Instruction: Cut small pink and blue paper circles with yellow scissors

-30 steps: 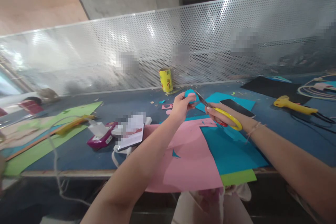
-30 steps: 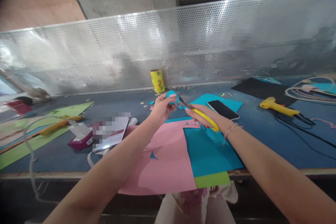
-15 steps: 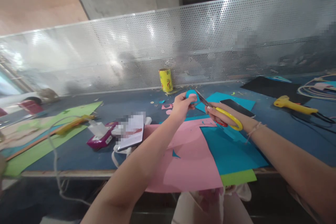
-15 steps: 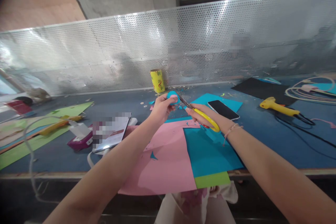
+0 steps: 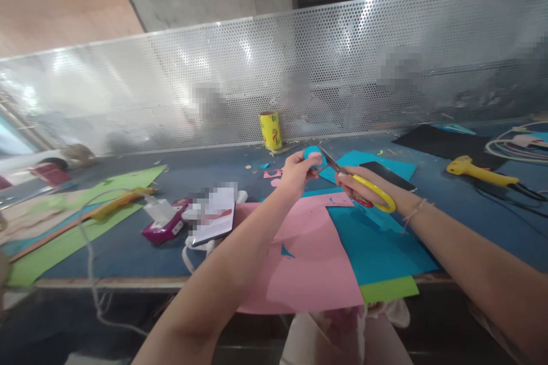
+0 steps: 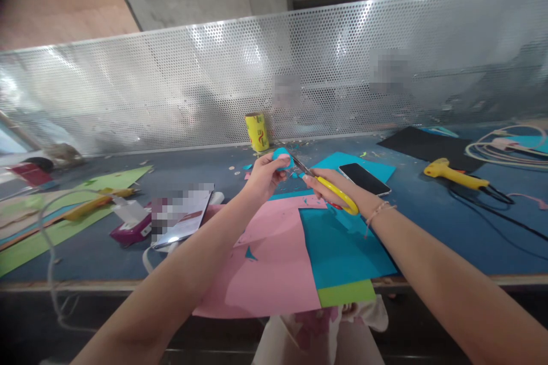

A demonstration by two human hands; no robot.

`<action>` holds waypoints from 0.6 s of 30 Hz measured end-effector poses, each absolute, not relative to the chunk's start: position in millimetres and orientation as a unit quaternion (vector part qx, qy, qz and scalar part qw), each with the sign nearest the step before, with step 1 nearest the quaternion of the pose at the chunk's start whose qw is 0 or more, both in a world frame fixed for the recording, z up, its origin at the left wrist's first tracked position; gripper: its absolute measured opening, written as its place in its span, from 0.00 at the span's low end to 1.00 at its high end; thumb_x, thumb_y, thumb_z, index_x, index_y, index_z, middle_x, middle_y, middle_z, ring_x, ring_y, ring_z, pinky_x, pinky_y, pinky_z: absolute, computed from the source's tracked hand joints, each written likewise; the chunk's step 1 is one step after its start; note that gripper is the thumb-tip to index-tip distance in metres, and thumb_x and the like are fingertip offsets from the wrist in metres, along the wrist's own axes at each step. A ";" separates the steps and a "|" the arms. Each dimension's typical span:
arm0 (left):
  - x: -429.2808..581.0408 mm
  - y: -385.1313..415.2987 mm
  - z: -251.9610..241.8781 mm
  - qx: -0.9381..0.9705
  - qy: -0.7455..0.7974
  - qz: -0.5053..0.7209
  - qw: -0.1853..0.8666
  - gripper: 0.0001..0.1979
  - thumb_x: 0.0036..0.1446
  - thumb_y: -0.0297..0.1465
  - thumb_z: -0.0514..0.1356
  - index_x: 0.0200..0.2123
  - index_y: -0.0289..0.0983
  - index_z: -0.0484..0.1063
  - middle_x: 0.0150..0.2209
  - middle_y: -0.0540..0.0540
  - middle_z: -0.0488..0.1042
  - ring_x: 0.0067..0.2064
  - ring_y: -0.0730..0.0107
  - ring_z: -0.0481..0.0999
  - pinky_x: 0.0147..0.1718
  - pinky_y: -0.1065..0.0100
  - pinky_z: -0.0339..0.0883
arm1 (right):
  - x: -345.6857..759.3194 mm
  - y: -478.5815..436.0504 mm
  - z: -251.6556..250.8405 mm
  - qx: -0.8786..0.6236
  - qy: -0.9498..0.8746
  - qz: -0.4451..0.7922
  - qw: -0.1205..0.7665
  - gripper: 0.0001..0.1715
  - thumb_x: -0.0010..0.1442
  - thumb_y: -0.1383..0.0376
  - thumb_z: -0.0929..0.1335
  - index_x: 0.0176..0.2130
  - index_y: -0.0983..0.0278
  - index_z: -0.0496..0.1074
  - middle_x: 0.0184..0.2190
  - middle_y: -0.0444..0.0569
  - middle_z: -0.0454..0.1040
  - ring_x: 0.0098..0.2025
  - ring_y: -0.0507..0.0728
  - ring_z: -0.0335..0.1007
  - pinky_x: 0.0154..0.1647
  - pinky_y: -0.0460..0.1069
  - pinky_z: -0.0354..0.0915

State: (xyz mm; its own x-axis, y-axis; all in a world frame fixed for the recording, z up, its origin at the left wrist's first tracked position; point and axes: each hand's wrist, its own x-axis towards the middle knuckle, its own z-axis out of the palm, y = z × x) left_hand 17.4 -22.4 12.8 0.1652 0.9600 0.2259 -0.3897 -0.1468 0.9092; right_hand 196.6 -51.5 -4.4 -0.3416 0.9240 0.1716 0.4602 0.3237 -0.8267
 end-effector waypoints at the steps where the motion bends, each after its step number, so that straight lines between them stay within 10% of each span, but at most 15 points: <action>1: 17.3 -22.6 12.8 0.490 0.289 0.576 0.586 0.14 0.36 0.31 0.69 0.21 0.36 0.65 0.19 0.55 0.62 0.20 0.82 0.62 0.21 0.74 0.59 | 196.2 -52.0 -3.9 -0.465 -0.742 0.347 0.334 0.26 0.60 0.42 0.61 0.30 0.61 0.63 0.17 0.38 0.62 0.12 0.46 0.52 0.11 0.44 0.50; 18: 17.1 -27.6 13.3 0.481 0.256 0.541 0.641 0.13 0.38 0.33 0.71 0.24 0.34 0.72 0.23 0.52 0.70 0.21 0.79 0.69 0.21 0.74 0.67 | 190.6 -62.0 -1.6 -0.407 -0.730 0.407 0.369 0.28 0.61 0.40 0.61 0.32 0.62 0.64 0.19 0.39 0.65 0.13 0.46 0.54 0.14 0.46 0.55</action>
State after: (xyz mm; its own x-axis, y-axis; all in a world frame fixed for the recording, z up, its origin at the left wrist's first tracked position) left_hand 17.1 -27.6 13.3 0.2836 0.9397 0.1913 -0.4468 -0.0470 0.8934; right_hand 190.6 -62.0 -1.6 -0.3970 0.8940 0.2076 0.2944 0.3383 -0.8938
